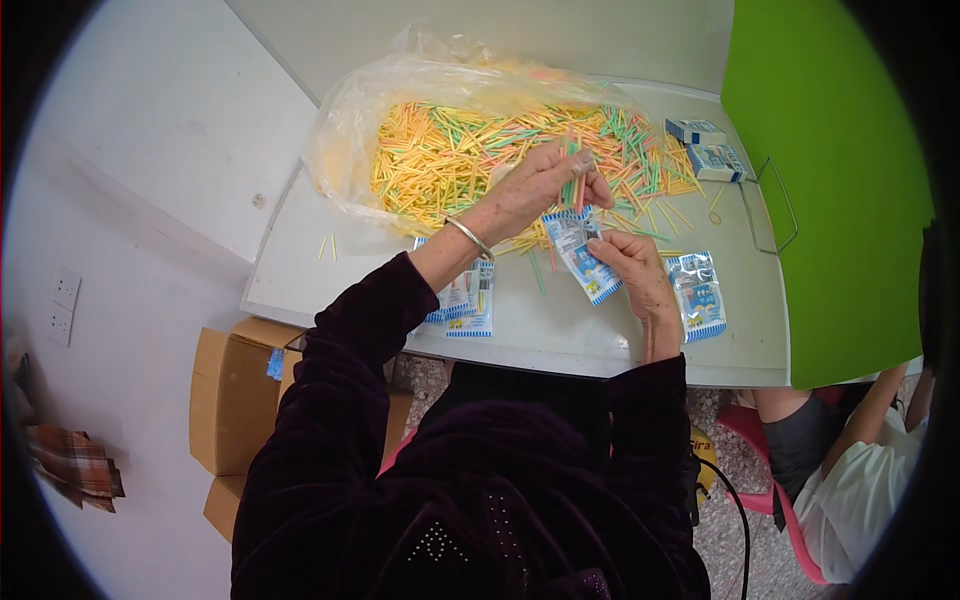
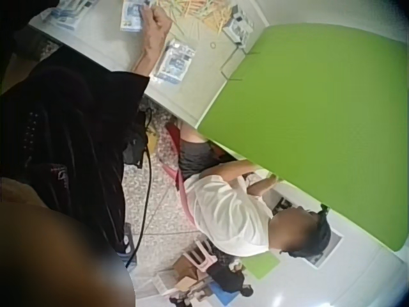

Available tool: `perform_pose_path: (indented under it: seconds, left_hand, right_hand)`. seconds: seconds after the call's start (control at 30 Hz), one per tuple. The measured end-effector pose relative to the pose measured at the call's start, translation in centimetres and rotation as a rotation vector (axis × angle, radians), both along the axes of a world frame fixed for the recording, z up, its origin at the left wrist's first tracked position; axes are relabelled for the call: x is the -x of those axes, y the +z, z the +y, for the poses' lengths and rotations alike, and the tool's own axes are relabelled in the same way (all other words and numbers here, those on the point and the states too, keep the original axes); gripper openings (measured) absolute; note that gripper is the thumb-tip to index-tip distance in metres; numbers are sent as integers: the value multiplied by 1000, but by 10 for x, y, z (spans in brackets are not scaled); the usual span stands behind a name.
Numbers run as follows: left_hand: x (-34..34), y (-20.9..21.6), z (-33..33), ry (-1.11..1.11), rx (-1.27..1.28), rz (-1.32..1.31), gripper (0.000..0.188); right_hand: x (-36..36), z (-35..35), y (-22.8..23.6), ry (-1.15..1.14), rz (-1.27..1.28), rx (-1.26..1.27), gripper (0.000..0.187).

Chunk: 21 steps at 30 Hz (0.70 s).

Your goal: Packing colorful plastic straws into small plastic packets.

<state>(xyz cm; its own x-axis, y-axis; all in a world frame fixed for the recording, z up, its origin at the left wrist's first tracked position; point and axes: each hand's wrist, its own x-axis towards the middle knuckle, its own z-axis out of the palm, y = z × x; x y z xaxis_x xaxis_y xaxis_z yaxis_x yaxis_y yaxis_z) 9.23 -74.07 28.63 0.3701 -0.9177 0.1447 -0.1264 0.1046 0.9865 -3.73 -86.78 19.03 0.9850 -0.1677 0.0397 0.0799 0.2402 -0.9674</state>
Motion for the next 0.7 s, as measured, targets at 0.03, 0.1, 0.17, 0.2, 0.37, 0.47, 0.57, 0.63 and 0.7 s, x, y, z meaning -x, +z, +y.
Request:
perform_pose_path:
  seconds: [0.03, 0.1, 0.17, 0.2, 0.37, 0.47, 0.57, 0.63, 0.7]
  left_hand:
    - [4, 0, 0, 24, -31, -21, 44]
    - [7, -3, -2, 30, -28, -60, 43]
    - [12, -4, -4, 32, -23, -98, 42]
    - [14, -5, -4, 46, 3, -73, 42]
    - [18, -11, -5, 119, 83, -17, 31]
    - [19, -12, -5, 121, 84, -26, 33]
    - [18, -16, -5, 124, 79, -69, 35]
    - [19, -13, -3, 118, 50, -96, 35]
    - [17, -17, -1, 100, 30, -99, 37]
  right_hand:
    - [0, 1, 1, 2, -1, 7, 18]
    - [1, 1, 0, 1, -1, 16, 18]
    - [3, -2, -1, -26, 13, -27, 18]
    - [4, -1, 2, -24, 12, -27, 18]
    - [8, 8, 17, -101, 4, -166, 16]
    - [7, 7, 13, -110, -12, -148, 16]
    - [6, 7, 10, -135, -37, -148, 18]
    - [6, 7, 9, -144, -41, -136, 20]
    - [5, 8, 8, -152, -45, -121, 21]
